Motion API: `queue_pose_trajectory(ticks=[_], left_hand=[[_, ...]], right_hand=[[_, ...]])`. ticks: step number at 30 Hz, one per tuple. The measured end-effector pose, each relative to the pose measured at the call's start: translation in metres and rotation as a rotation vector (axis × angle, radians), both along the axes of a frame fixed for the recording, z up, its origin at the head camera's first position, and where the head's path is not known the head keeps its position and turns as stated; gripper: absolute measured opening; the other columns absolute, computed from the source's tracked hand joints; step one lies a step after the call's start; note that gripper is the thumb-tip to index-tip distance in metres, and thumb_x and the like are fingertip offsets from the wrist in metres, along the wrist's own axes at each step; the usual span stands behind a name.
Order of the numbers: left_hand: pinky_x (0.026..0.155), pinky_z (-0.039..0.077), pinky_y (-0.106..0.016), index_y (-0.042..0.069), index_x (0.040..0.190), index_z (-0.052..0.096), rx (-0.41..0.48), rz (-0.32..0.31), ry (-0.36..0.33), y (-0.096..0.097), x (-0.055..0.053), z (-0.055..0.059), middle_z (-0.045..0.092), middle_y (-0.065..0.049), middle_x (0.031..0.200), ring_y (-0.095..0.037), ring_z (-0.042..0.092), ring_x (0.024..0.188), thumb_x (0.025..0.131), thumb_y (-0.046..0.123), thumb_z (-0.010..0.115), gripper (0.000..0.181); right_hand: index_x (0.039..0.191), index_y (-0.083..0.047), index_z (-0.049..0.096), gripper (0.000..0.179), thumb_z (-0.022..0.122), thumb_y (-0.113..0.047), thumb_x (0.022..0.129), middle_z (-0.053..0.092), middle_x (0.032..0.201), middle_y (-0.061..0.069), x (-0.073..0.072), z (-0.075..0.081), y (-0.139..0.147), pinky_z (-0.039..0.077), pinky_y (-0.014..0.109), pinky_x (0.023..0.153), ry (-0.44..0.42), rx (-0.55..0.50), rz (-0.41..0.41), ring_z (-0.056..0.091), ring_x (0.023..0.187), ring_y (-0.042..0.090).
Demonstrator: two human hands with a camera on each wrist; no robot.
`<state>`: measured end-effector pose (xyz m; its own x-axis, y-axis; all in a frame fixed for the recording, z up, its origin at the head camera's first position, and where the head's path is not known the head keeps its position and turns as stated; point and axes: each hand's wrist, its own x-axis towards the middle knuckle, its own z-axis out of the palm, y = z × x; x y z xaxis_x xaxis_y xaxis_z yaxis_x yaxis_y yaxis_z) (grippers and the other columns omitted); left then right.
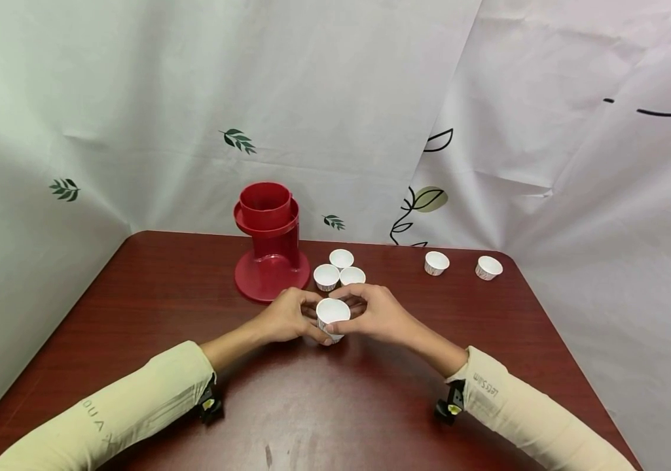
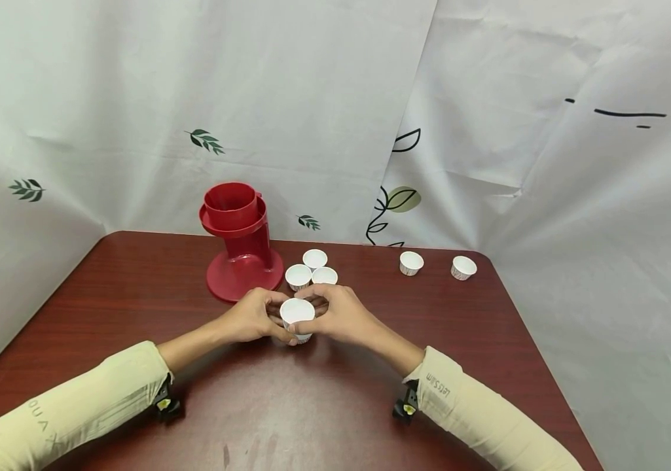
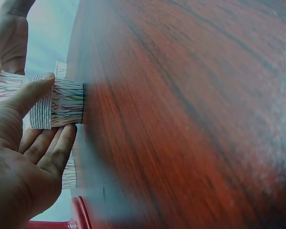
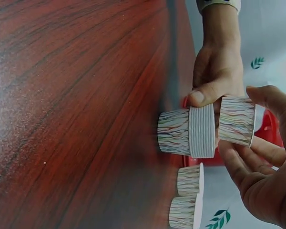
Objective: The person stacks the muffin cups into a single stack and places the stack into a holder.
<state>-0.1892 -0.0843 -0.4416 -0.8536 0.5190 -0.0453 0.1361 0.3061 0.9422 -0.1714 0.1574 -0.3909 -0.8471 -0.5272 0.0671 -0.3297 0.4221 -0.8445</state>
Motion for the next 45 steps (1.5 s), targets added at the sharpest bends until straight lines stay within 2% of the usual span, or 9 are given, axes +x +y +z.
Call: queue_pose_trajectory(ticks=[2, 11, 22, 25, 32, 40, 45], left_hand=[[0.089, 0.07, -0.026, 0.006, 0.117, 0.082, 0.001, 0.002, -0.001, 0.0, 0.001, 0.0, 0.086, -0.003, 0.107, -0.013, 0.083, 0.098, 0.072, 0.011, 0.105, 0.05], [0.093, 0.071, -0.031, 0.001, 0.12, 0.08, 0.021, 0.001, -0.037, 0.0, 0.0, -0.001, 0.086, -0.009, 0.112, -0.017, 0.085, 0.102, 0.075, 0.008, 0.103, 0.051], [0.094, 0.071, -0.031, 0.001, 0.121, 0.081, 0.003, 0.006, -0.024, 0.0, -0.001, 0.002, 0.086, -0.009, 0.111, -0.017, 0.085, 0.103, 0.075, 0.008, 0.104, 0.052], [0.095, 0.071, -0.031, 0.0, 0.12, 0.081, -0.006, 0.006, -0.013, 0.0, -0.002, 0.002, 0.086, -0.01, 0.112, -0.018, 0.084, 0.104, 0.075, 0.008, 0.103, 0.051], [0.097, 0.071, -0.032, 0.0, 0.122, 0.081, -0.008, 0.005, -0.013, 0.0, -0.002, 0.002, 0.086, -0.011, 0.114, -0.018, 0.084, 0.105, 0.076, 0.008, 0.103, 0.052], [0.096, 0.071, -0.032, 0.0, 0.124, 0.081, 0.004, 0.002, -0.013, 0.0, -0.002, 0.002, 0.085, -0.012, 0.115, -0.017, 0.083, 0.103, 0.076, 0.007, 0.102, 0.053], [0.093, 0.071, -0.03, 0.001, 0.125, 0.081, -0.001, 0.006, -0.015, 0.0, -0.002, 0.0, 0.086, -0.011, 0.114, -0.016, 0.083, 0.101, 0.076, 0.007, 0.102, 0.053]], right_hand=[[0.128, -0.007, 0.082, 0.046, 0.096, -0.014, 0.085, 0.086, 0.116, 0.01, 0.0, -0.002, 0.0, 0.072, 0.041, 0.093, 0.003, 0.006, 0.001, 0.081, 0.096, 0.012], [0.13, -0.006, 0.081, 0.049, 0.097, -0.014, 0.085, 0.086, 0.12, 0.011, -0.002, -0.009, 0.002, 0.072, 0.049, 0.095, 0.021, 0.015, -0.016, 0.083, 0.1, 0.016], [0.133, -0.008, 0.081, 0.052, 0.098, -0.015, 0.084, 0.086, 0.12, 0.009, -0.002, -0.008, 0.002, 0.071, 0.031, 0.093, 0.034, 0.026, -0.038, 0.083, 0.103, 0.015], [0.133, -0.008, 0.081, 0.053, 0.099, -0.016, 0.084, 0.086, 0.12, 0.009, -0.003, -0.009, 0.003, 0.07, 0.03, 0.094, 0.048, 0.041, -0.046, 0.082, 0.103, 0.014], [0.132, -0.007, 0.081, 0.052, 0.099, -0.016, 0.084, 0.086, 0.123, 0.008, -0.005, -0.016, 0.003, 0.071, 0.037, 0.098, 0.033, 0.057, -0.038, 0.083, 0.108, 0.018], [0.133, -0.008, 0.08, 0.055, 0.101, -0.016, 0.083, 0.084, 0.129, 0.01, -0.005, -0.028, 0.001, 0.068, 0.022, 0.092, 0.033, 0.049, -0.029, 0.083, 0.11, 0.017], [0.136, -0.006, 0.078, 0.058, 0.1, -0.015, 0.084, 0.084, 0.128, 0.012, -0.002, -0.032, 0.002, 0.068, 0.022, 0.093, 0.032, 0.012, -0.032, 0.083, 0.11, 0.018]])
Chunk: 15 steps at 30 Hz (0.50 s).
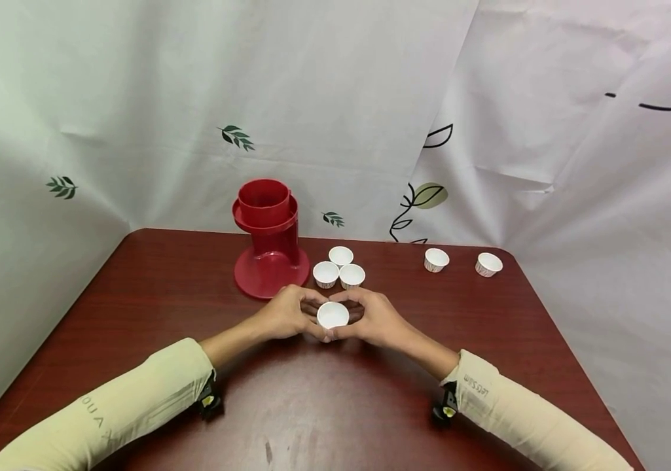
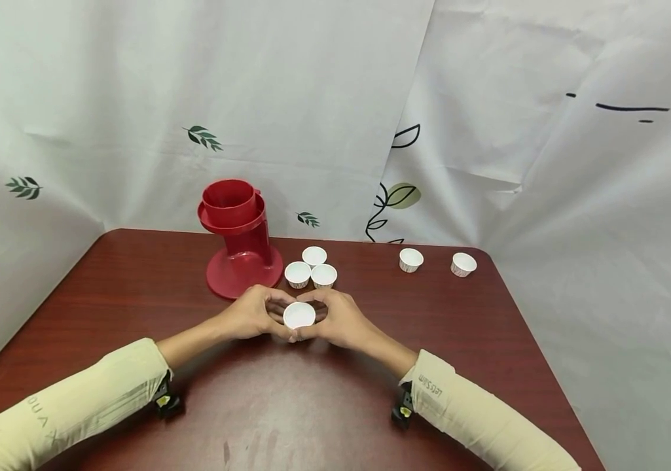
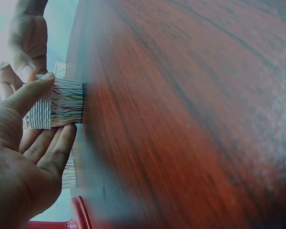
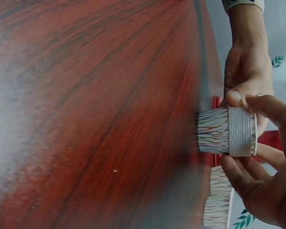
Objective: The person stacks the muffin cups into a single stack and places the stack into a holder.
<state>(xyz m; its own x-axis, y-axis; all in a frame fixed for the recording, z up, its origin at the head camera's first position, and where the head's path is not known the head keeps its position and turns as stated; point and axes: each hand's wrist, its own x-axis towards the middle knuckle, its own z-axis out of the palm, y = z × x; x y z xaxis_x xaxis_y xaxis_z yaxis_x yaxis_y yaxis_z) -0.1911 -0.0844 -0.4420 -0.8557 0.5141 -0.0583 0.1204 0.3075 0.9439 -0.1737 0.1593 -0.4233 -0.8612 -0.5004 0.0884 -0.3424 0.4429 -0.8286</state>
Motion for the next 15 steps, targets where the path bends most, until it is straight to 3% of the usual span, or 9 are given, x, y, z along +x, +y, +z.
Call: queue_pose_trajectory(ticks=[7, 12, 15], left_hand=[[0.091, 0.071, -0.028, 0.002, 0.126, 0.082, -0.012, 0.002, 0.004, 0.0, 0.002, 0.0, 0.087, -0.01, 0.114, -0.016, 0.084, 0.101, 0.075, 0.009, 0.104, 0.056], [0.092, 0.071, -0.029, 0.002, 0.126, 0.083, -0.006, -0.001, 0.009, 0.0, 0.003, 0.001, 0.087, -0.01, 0.113, -0.016, 0.084, 0.102, 0.075, 0.009, 0.104, 0.055], [0.092, 0.07, -0.027, 0.004, 0.125, 0.083, -0.009, 0.0, 0.01, 0.0, 0.002, 0.001, 0.087, -0.008, 0.113, -0.016, 0.084, 0.102, 0.075, 0.009, 0.104, 0.054]], right_hand=[[0.134, -0.005, 0.079, 0.051, 0.098, -0.015, 0.088, 0.085, 0.125, 0.012, 0.003, -0.008, 0.004, 0.07, 0.026, 0.095, -0.06, -0.085, -0.024, 0.084, 0.112, 0.02], [0.133, -0.005, 0.082, 0.05, 0.099, -0.018, 0.087, 0.085, 0.126, 0.013, 0.004, -0.011, 0.004, 0.07, 0.025, 0.093, -0.059, -0.096, -0.046, 0.085, 0.113, 0.023], [0.13, -0.008, 0.085, 0.049, 0.1, -0.022, 0.085, 0.086, 0.124, 0.009, 0.004, -0.01, 0.004, 0.069, 0.021, 0.089, -0.052, -0.076, -0.065, 0.085, 0.109, 0.018]])
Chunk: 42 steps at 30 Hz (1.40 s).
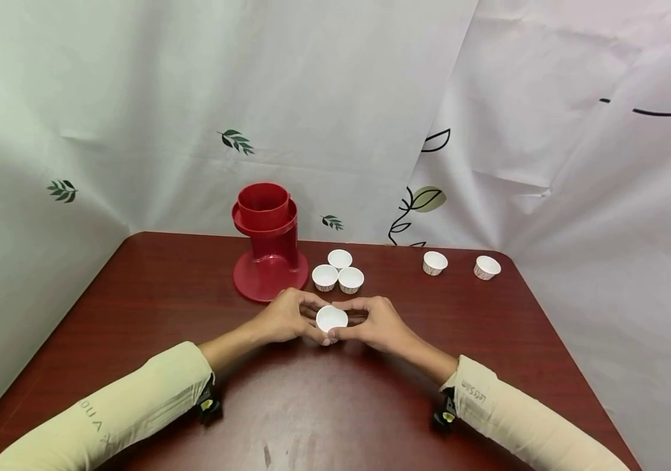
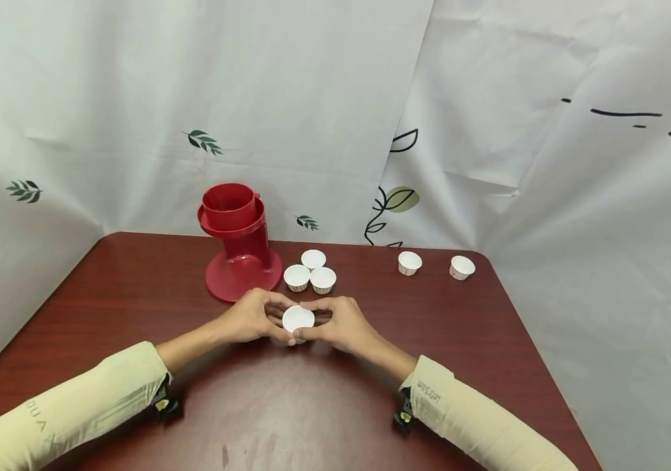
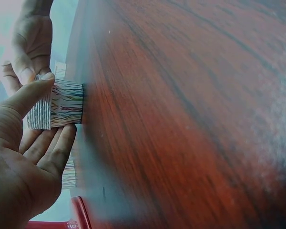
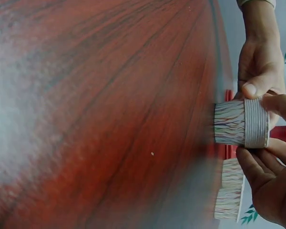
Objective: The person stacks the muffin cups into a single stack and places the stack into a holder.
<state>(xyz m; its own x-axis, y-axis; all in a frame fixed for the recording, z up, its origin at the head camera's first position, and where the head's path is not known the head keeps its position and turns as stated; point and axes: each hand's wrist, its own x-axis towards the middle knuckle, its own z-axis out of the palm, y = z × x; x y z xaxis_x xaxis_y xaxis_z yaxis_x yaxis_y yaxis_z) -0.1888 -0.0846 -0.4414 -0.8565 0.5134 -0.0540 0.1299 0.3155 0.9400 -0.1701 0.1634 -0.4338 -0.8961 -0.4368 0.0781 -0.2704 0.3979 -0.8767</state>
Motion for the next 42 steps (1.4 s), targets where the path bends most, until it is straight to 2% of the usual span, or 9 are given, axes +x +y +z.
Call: queue_pose_trajectory(ticks=[4, 7, 10, 21, 25, 28, 35, 42], left_hand=[[0.092, 0.07, -0.026, 0.004, 0.125, 0.083, -0.004, 0.0, 0.005, -0.0006, 0.0002, -0.0009, 0.087, -0.008, 0.113, -0.016, 0.084, 0.102, 0.075, 0.01, 0.104, 0.054], [0.092, 0.07, -0.026, 0.004, 0.124, 0.083, -0.011, -0.001, 0.019, -0.0019, 0.0003, -0.0009, 0.087, -0.008, 0.113, -0.017, 0.084, 0.102, 0.075, 0.011, 0.104, 0.054], [0.092, 0.07, -0.027, 0.005, 0.124, 0.083, -0.021, 0.002, 0.022, -0.0026, 0.0014, 0.0, 0.087, -0.006, 0.112, -0.017, 0.084, 0.102, 0.075, 0.011, 0.104, 0.054], [0.098, 0.071, -0.032, -0.001, 0.126, 0.081, 0.013, -0.017, 0.018, -0.0037, 0.0015, -0.0024, 0.086, -0.012, 0.116, -0.019, 0.084, 0.106, 0.075, 0.007, 0.103, 0.056], [0.098, 0.071, -0.032, -0.002, 0.127, 0.08, 0.028, -0.026, 0.008, -0.0019, 0.0011, -0.0022, 0.085, -0.013, 0.116, -0.019, 0.084, 0.106, 0.076, 0.005, 0.102, 0.056], [0.097, 0.071, -0.032, -0.002, 0.127, 0.079, 0.031, -0.026, 0.006, -0.0007, 0.0006, -0.0018, 0.085, -0.013, 0.116, -0.019, 0.083, 0.105, 0.076, 0.005, 0.102, 0.056], [0.096, 0.071, -0.032, -0.002, 0.125, 0.078, 0.029, -0.019, 0.003, 0.0012, -0.0001, -0.0015, 0.084, -0.014, 0.114, -0.019, 0.083, 0.103, 0.074, 0.005, 0.103, 0.057], [0.093, 0.072, -0.031, 0.003, 0.123, 0.078, 0.036, -0.023, 0.009, 0.0017, -0.0017, -0.0026, 0.083, -0.011, 0.112, -0.018, 0.082, 0.101, 0.073, 0.003, 0.103, 0.056]], right_hand=[[0.125, -0.015, 0.088, 0.049, 0.103, -0.031, 0.081, 0.088, 0.12, 0.0, -0.0015, 0.0011, 0.0005, 0.063, 0.014, 0.08, 0.014, 0.063, -0.035, 0.078, 0.098, 0.006], [0.123, -0.017, 0.089, 0.049, 0.105, -0.033, 0.079, 0.088, 0.113, -0.001, -0.0031, 0.0018, 0.0, 0.058, 0.014, 0.074, 0.011, 0.087, -0.046, 0.07, 0.09, 0.004], [0.122, -0.016, 0.089, 0.049, 0.105, -0.032, 0.079, 0.089, 0.107, -0.001, -0.0043, 0.002, -0.0014, 0.057, 0.014, 0.071, -0.003, 0.088, -0.041, 0.069, 0.085, 0.003], [0.122, -0.017, 0.089, 0.048, 0.105, -0.031, 0.079, 0.089, 0.106, -0.001, -0.0056, -0.0013, -0.0008, 0.056, 0.014, 0.069, 0.005, 0.074, -0.031, 0.068, 0.083, 0.002], [0.124, -0.013, 0.088, 0.048, 0.104, -0.028, 0.08, 0.088, 0.113, 0.003, -0.005, -0.0013, 0.0013, 0.062, 0.014, 0.073, 0.002, 0.049, -0.02, 0.076, 0.089, 0.002], [0.126, -0.011, 0.087, 0.049, 0.104, -0.024, 0.082, 0.088, 0.118, 0.005, -0.0048, -0.0004, 0.0014, 0.067, 0.017, 0.08, -0.002, 0.026, 0.0, 0.083, 0.098, 0.007], [0.129, -0.012, 0.086, 0.047, 0.101, -0.021, 0.085, 0.088, 0.118, 0.006, -0.0045, 0.0024, 0.0025, 0.07, 0.025, 0.09, 0.003, 0.015, 0.045, 0.084, 0.106, 0.015], [0.129, -0.01, 0.085, 0.046, 0.1, -0.019, 0.086, 0.087, 0.12, 0.007, -0.0066, 0.004, 0.0032, 0.071, 0.029, 0.093, 0.016, 0.021, 0.064, 0.085, 0.109, 0.017]])
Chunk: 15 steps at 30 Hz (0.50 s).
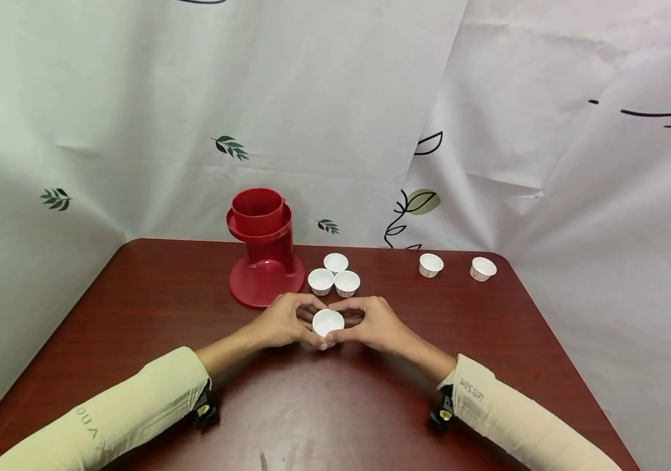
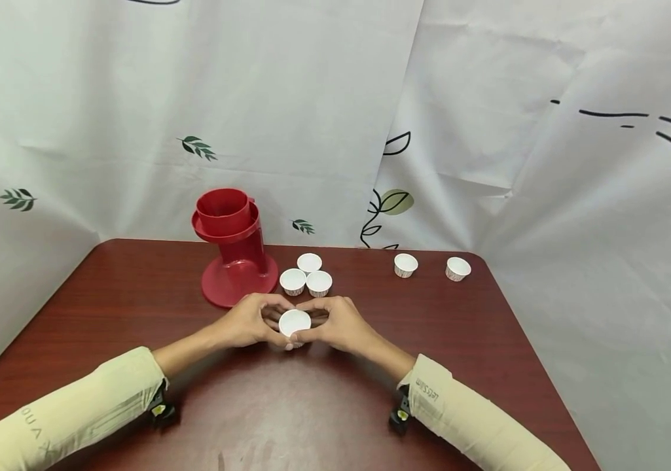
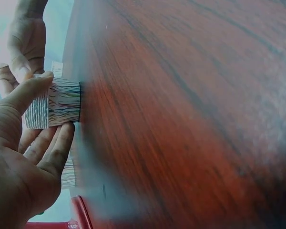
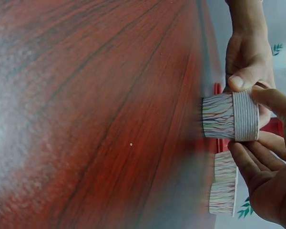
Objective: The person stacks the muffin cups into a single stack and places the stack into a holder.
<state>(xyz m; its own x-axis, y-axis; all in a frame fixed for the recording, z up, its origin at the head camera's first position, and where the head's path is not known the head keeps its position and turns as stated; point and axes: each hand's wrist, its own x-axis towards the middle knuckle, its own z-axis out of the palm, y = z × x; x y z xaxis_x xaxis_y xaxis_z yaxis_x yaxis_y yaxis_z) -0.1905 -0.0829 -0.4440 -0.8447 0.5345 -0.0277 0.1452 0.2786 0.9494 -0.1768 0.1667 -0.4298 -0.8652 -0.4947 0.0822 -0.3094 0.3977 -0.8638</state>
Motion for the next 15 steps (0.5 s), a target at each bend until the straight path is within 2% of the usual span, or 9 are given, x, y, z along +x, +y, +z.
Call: queue_pose_trajectory(ticks=[6, 11, 15], left_hand=[[0.091, 0.071, -0.029, 0.009, 0.127, 0.081, -0.03, -0.007, 0.034, 0.0, 0.001, 0.003, 0.084, -0.007, 0.114, -0.015, 0.083, 0.099, 0.075, 0.008, 0.104, 0.057], [0.089, 0.071, -0.026, 0.012, 0.126, 0.083, -0.046, -0.014, 0.064, 0.001, 0.0, 0.005, 0.085, -0.005, 0.111, -0.013, 0.083, 0.096, 0.074, 0.008, 0.104, 0.056], [0.087, 0.069, -0.023, 0.013, 0.122, 0.084, -0.072, -0.008, 0.076, 0.001, -0.001, 0.004, 0.085, -0.002, 0.109, -0.012, 0.083, 0.095, 0.074, 0.009, 0.104, 0.052]], right_hand=[[0.131, -0.01, 0.084, 0.047, 0.099, -0.019, 0.087, 0.087, 0.122, 0.008, -0.002, 0.004, 0.003, 0.07, 0.026, 0.094, -0.009, -0.002, 0.001, 0.085, 0.111, 0.02], [0.133, -0.006, 0.082, 0.048, 0.097, -0.019, 0.089, 0.085, 0.128, 0.011, -0.005, 0.009, 0.007, 0.07, 0.03, 0.098, -0.039, -0.002, -0.034, 0.085, 0.116, 0.026], [0.135, -0.002, 0.081, 0.05, 0.095, -0.023, 0.092, 0.084, 0.131, 0.015, -0.008, 0.013, 0.01, 0.07, 0.035, 0.1, -0.026, 0.005, -0.071, 0.084, 0.117, 0.03]])
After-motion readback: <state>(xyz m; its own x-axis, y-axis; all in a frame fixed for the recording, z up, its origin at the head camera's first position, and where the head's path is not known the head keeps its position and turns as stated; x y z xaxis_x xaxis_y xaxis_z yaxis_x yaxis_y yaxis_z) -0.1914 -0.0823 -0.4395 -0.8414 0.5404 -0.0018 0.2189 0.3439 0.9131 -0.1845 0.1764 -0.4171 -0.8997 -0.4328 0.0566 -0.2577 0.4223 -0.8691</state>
